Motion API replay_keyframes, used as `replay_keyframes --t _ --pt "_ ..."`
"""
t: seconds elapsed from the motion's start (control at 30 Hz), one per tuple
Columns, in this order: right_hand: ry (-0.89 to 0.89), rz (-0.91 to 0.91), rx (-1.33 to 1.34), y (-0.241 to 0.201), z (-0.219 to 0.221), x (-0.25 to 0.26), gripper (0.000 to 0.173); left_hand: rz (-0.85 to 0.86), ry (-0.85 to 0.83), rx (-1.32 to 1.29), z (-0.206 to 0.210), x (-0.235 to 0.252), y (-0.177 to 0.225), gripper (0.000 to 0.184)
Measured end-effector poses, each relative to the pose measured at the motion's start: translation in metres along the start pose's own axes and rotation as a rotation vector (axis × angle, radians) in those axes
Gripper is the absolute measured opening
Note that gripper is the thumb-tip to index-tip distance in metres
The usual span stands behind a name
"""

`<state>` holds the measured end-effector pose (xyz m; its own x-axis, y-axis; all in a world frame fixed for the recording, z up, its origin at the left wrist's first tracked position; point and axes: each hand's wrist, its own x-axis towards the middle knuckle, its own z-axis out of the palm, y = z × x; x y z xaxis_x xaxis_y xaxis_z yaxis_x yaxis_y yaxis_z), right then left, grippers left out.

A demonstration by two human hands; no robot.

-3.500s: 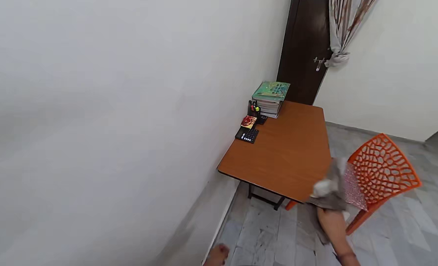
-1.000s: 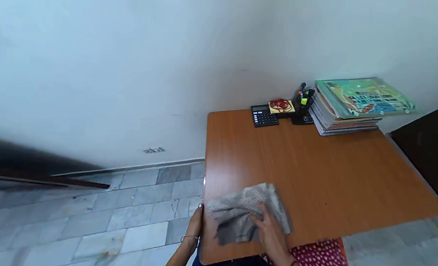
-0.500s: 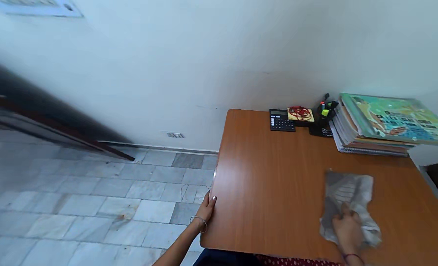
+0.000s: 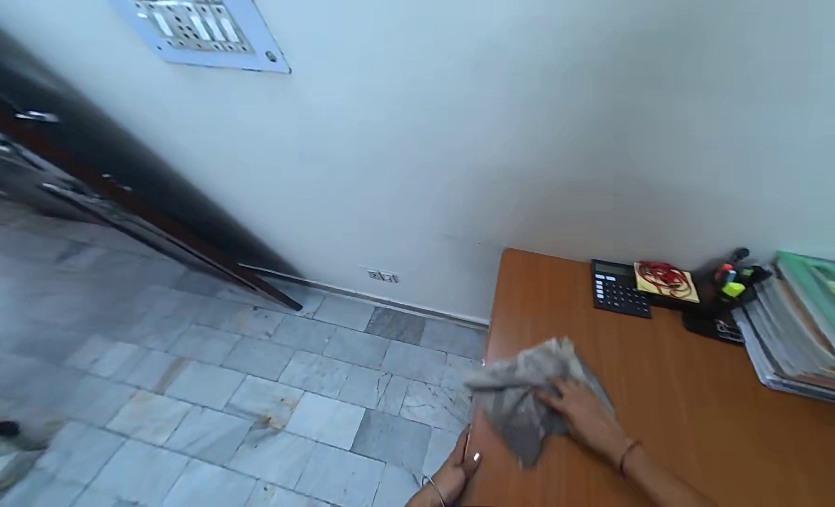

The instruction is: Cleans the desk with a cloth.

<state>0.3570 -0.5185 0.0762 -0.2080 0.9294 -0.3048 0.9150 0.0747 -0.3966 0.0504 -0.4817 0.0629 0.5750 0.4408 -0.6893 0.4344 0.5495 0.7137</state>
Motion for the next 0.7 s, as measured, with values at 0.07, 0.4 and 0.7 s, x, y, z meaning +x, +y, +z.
replay_keyframes --t 0.07,0.4,0.7 --pt "-0.084 0.22 -0.01 0.019 -0.047 0.048 0.06 0.0 -0.03 0.003 -0.001 0.0 0.002 0.069" --pt "-0.045 0.51 0.007 -0.015 -0.071 0.107 0.06 0.037 -0.081 0.154 -0.008 0.014 -0.014 0.072" --pt "0.141 -0.326 -0.092 -0.045 0.033 0.003 0.049 0.041 -0.15 0.332 -0.015 0.011 -0.007 0.04"
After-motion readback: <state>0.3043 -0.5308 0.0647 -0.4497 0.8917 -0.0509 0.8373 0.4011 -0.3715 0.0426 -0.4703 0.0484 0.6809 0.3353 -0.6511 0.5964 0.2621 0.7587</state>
